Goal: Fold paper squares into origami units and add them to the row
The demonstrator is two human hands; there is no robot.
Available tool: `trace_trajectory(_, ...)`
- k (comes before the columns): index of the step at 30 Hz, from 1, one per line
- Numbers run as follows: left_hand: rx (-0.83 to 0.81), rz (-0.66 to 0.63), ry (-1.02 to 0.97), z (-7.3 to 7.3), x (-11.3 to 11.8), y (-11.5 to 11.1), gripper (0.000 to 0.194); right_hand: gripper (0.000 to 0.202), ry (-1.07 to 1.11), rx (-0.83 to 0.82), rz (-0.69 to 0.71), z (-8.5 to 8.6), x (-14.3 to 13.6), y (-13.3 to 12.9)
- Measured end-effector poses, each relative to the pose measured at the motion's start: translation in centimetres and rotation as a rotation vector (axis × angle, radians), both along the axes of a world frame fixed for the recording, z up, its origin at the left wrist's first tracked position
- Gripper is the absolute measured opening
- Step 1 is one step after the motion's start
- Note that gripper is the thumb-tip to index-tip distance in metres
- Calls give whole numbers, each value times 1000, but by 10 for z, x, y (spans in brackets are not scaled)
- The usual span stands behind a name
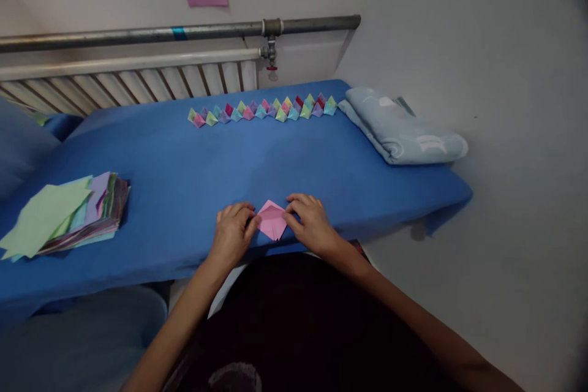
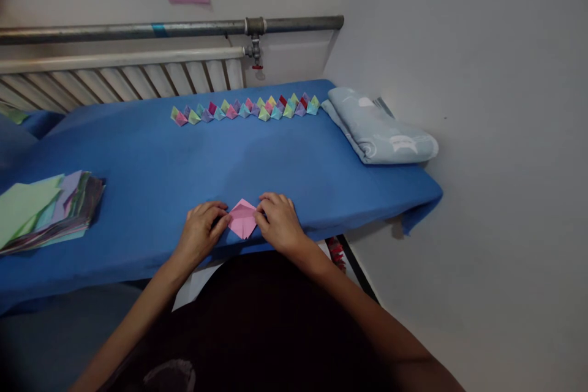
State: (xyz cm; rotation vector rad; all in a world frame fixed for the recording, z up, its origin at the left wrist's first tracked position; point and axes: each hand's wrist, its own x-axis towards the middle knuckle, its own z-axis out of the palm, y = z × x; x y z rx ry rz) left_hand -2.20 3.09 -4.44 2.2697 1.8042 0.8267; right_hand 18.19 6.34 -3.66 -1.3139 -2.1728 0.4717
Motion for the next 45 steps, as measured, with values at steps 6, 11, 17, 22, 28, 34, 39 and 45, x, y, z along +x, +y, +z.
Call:
trace_trajectory(6,-85,66,-4,7,4,3,13,13,-22,-7,-30,1,-3,6)
trace_trajectory(11,-118,108,14,10,7,4,13,14,-19,10,-46,-2,-4,8)
trace_trajectory(17,-115,123,49,8,6,4,13,13,-35,2,-68,-3,-4,10)
trace_trajectory(22,16,89,82,2,4,2,13,14,-40,19,-51,-2,-3,10)
trace_trajectory(28,170,-171,139,-4,0,4,33,10,-43,74,-30,-2,1,7)
trace_trajectory(34,152,-332,121,0,-7,3,32,29,-136,120,255,3,1,2)
trace_trajectory(39,29,-400,57,12,-14,-4,35,21,-119,76,270,4,0,2)
trace_trajectory(45,-27,-379,22,12,-17,0,39,21,-83,49,253,7,0,2)
